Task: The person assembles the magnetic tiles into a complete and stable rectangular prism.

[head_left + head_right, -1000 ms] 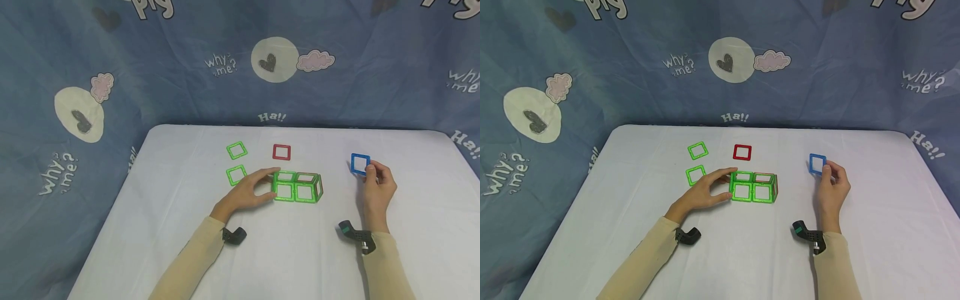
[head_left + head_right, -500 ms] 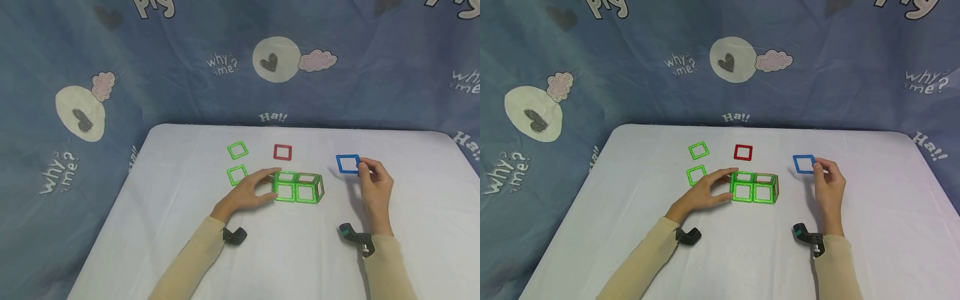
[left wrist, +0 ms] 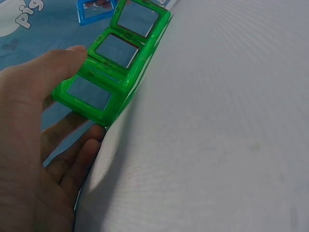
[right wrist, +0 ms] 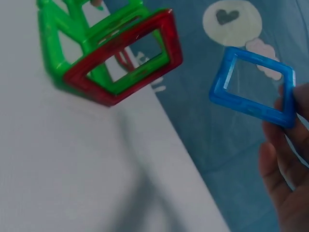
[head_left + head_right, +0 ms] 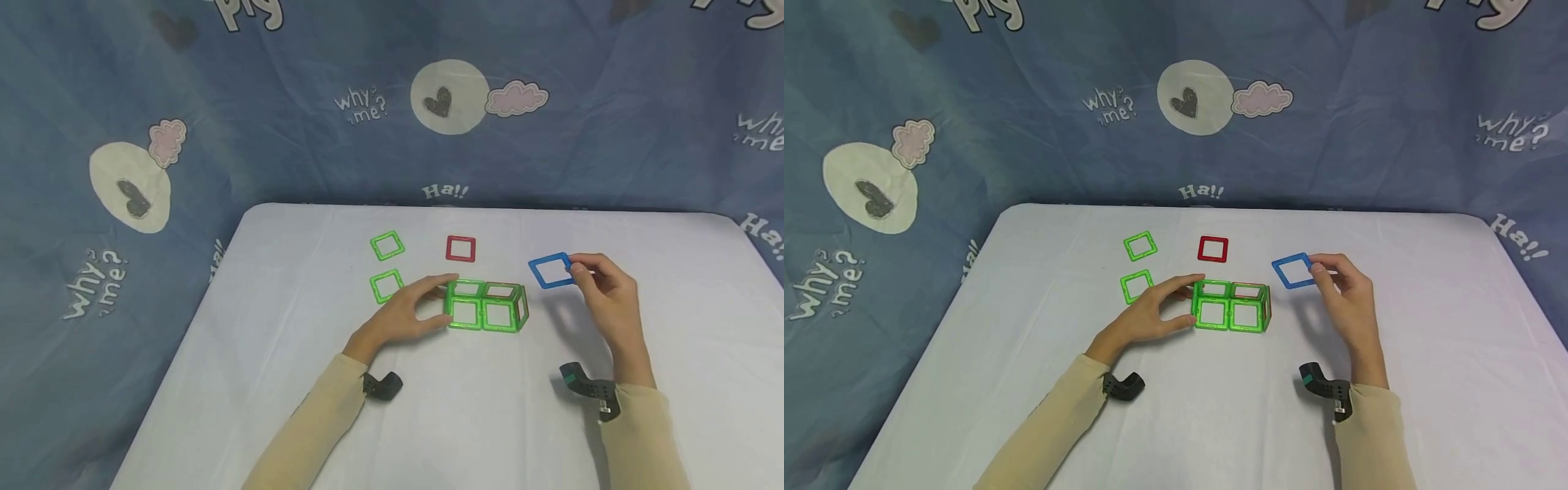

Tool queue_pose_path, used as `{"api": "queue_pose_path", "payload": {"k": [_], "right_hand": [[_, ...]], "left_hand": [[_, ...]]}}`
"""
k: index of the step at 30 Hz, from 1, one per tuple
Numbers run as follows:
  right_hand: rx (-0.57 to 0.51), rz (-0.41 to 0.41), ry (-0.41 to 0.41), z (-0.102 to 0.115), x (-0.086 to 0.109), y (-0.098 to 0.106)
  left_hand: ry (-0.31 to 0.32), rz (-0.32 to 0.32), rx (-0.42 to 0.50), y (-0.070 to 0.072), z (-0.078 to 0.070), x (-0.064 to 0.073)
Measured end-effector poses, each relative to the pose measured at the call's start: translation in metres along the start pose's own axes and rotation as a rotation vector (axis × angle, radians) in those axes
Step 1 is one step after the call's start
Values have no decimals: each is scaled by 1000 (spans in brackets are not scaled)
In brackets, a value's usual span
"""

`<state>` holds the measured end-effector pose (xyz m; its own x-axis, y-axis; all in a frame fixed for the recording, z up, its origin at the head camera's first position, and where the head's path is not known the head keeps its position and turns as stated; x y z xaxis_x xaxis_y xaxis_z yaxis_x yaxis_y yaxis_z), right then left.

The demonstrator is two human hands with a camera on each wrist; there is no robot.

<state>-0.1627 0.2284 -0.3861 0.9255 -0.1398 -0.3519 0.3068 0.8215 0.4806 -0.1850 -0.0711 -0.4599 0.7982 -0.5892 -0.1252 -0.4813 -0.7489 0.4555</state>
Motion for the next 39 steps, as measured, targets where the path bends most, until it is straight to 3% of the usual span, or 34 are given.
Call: {"api": "queue_pose_path", "payload": {"k": [8,13,22,33,39], "right_hand": [[84,58,97,-6,-5,2],[80,134,158,5,-4,1],[183,256,251,25,2,-3],[198,363,372,27,4,-16],[197,424,388,28,6,-20]], "left_hand": [[11,-2,-6,0,0,1],[4,-6,-6,0,0,1],[0,1,10,0,-1,0],[21,2,6,0,-2,0],[19,5,7,-1,-1,0]]}}
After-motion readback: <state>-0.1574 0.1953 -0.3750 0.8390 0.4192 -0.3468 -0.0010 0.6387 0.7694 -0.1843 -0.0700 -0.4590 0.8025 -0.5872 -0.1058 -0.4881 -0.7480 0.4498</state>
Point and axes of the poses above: each hand's wrist, its own x-axis away from the middle knuckle, its own y-axis out of the back of the hand, z = x × y, the point moved 4 cm from there along -x, towards the middle knuckle, and after that the axes turned 13 degrees about x, right-handed, at the moved point
